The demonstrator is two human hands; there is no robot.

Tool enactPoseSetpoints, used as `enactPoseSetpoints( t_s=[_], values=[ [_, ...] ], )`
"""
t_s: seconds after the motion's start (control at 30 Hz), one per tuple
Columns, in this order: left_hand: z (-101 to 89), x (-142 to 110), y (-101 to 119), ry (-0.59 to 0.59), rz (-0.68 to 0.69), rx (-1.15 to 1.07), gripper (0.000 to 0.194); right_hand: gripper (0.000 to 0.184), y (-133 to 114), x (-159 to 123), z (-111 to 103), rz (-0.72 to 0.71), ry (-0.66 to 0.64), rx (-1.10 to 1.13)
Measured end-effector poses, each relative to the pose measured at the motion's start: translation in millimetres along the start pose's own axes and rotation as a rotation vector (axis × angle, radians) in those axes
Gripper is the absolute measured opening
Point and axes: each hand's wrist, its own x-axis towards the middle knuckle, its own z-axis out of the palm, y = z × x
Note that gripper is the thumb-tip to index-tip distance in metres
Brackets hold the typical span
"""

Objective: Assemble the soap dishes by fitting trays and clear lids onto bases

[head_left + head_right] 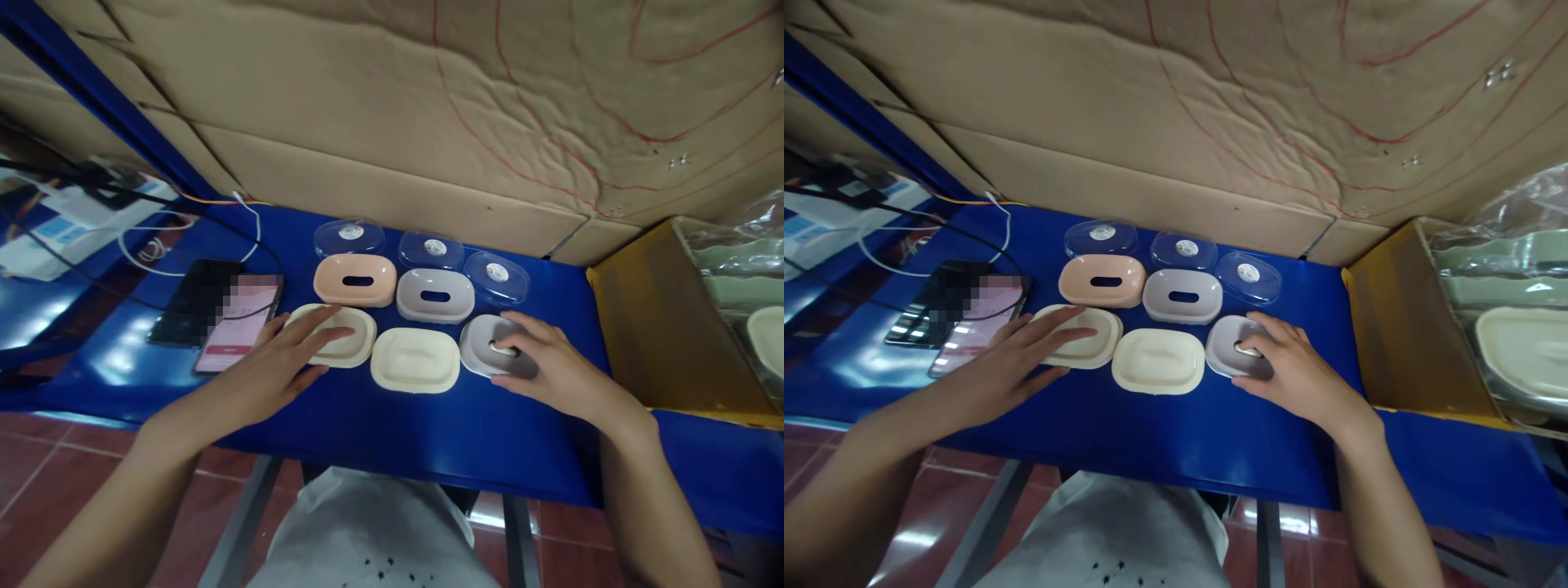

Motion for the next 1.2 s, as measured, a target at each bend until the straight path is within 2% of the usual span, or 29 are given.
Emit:
enactPoseSetpoints(
  t_s=[0.1, 0.2, 0.3, 0.4, 0.57, 0.7, 0.87, 1.2],
  values=[
    [2.6, -1.5, 6.2, 0.08, 0.023, 0.016, 0.05, 0.027, -0.8, -2.7, -6.0, 0.002, -0.008, 0.032],
    [-0.1, -0.6, 20.6, 0.156, 0.071, 0.032, 0.047, 0.036, 3.5, -5.0, -15.1, 0.004, -0.002, 0.114],
    [-3.6, 8.4, 39.3, 0.193, 0.117, 0.02, 0.045, 0.049, 13.1, -1.9, -20.6, 0.049, 0.14, 0.101],
    [-2.7, 24.9, 56.1, 0.183, 0.178, 0.025, 0.042, 0.051, 23.4, 7.2, -17.6, 0.074, 0.242, 0.053],
    [-1.0, 54.3, 70.1, 0.105, 0.318, 0.094, 0.039, 0.051, 35.8, 22.0, -2.5, 0.023, 0.196, 0.112],
    [-4.7, 71.5, 64.6, 0.129, 0.366, 0.147, 0.037, 0.055, 46.0, 27.8, 4.0, 0.057, 0.244, 0.045],
    [-9.1, 85.1, 47.8, 0.163, 0.348, 0.168, 0.037, 0.042, 48.6, 34.5, 3.8, 0.051, 0.218, -0.016],
    [4.6, 82.8, 29.2, 0.258, 0.278, 0.037, 0.039, 0.036, 36.6, 22.3, 8.2, 0.036, 0.207, -0.091]
  ],
)
